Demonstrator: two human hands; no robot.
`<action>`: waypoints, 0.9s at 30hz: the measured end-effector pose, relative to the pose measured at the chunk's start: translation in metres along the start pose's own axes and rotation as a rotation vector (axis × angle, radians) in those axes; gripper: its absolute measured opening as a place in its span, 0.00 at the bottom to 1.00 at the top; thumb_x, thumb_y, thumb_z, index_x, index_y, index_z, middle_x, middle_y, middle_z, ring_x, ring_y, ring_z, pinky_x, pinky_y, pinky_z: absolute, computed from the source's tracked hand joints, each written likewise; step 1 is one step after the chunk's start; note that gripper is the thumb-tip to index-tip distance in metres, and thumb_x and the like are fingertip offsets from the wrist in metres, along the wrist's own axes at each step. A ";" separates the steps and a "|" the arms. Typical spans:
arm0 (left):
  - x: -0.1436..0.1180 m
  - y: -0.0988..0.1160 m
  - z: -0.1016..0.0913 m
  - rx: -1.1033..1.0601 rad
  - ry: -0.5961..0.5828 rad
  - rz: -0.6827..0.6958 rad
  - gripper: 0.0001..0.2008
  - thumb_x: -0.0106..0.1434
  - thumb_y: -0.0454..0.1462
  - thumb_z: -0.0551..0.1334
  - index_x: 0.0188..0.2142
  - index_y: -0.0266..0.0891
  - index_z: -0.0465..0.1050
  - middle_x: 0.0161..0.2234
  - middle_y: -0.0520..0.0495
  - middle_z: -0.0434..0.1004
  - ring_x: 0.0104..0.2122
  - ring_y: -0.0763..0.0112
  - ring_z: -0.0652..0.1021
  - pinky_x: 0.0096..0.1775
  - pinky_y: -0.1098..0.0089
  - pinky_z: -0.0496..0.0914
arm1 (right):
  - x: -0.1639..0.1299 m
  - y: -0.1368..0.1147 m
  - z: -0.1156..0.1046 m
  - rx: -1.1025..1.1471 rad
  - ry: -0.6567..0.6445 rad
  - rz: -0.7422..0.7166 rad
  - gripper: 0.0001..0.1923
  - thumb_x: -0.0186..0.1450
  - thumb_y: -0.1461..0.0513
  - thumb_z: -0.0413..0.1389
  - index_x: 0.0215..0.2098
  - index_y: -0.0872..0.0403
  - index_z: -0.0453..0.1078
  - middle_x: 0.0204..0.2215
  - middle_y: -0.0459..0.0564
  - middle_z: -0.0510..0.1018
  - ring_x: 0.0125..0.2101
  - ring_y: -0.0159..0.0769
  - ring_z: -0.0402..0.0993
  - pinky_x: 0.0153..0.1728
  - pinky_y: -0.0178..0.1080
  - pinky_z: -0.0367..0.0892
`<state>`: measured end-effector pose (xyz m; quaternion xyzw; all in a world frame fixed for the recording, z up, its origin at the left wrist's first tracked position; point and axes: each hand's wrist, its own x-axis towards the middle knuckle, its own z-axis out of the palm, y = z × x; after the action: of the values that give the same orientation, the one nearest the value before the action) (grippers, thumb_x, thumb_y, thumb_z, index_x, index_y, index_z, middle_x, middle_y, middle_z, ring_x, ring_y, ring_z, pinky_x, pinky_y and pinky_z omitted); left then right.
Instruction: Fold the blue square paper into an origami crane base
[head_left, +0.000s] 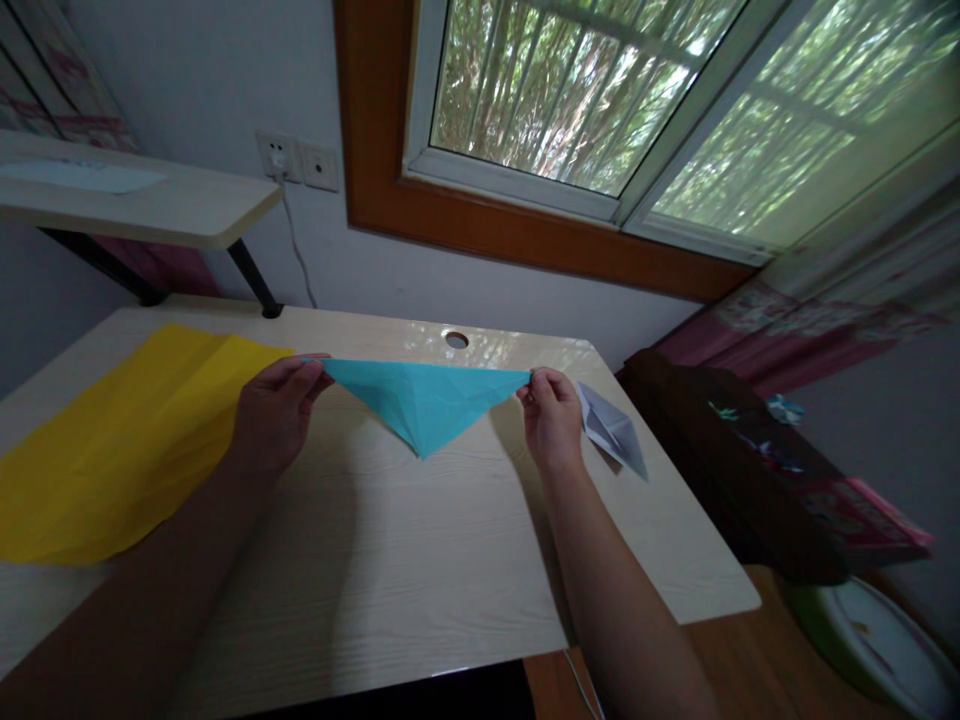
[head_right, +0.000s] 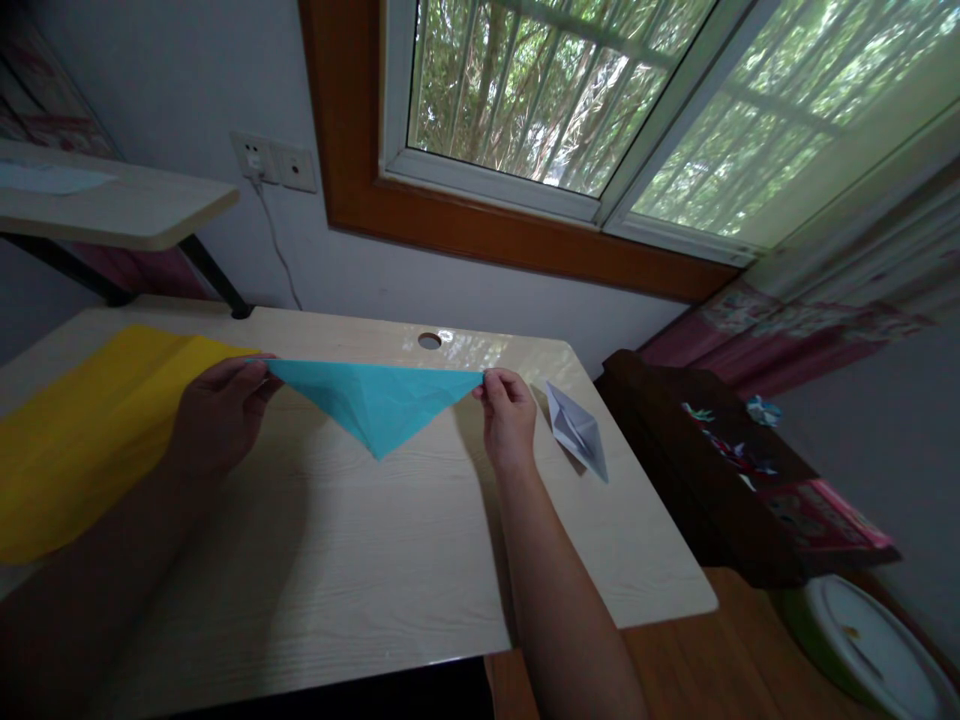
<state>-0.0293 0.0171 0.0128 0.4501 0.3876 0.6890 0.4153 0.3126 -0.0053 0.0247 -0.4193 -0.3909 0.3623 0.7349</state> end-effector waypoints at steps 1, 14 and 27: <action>0.000 0.000 -0.001 0.011 0.004 0.008 0.05 0.60 0.41 0.69 0.31 0.44 0.78 0.39 0.48 0.81 0.40 0.64 0.81 0.46 0.58 0.79 | 0.000 0.000 0.000 0.006 0.002 -0.001 0.13 0.55 0.54 0.70 0.32 0.51 0.75 0.26 0.42 0.76 0.25 0.27 0.70 0.28 0.32 0.69; -0.002 0.004 0.003 -0.164 0.032 -0.035 0.05 0.55 0.38 0.74 0.30 0.43 0.80 0.37 0.49 0.81 0.38 0.68 0.79 0.45 0.66 0.78 | -0.001 0.000 0.002 0.059 -0.042 -0.034 0.11 0.55 0.56 0.69 0.34 0.49 0.76 0.30 0.41 0.76 0.27 0.26 0.70 0.31 0.33 0.67; -0.002 0.008 0.004 -0.216 0.012 -0.026 0.04 0.59 0.38 0.71 0.31 0.42 0.80 0.36 0.50 0.82 0.38 0.70 0.79 0.44 0.68 0.78 | -0.004 0.003 0.000 0.014 -0.091 -0.011 0.09 0.57 0.56 0.68 0.31 0.50 0.76 0.28 0.43 0.74 0.28 0.29 0.67 0.33 0.36 0.66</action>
<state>-0.0270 0.0130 0.0204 0.3936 0.3194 0.7241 0.4678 0.3101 -0.0072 0.0206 -0.3952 -0.4238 0.3797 0.7211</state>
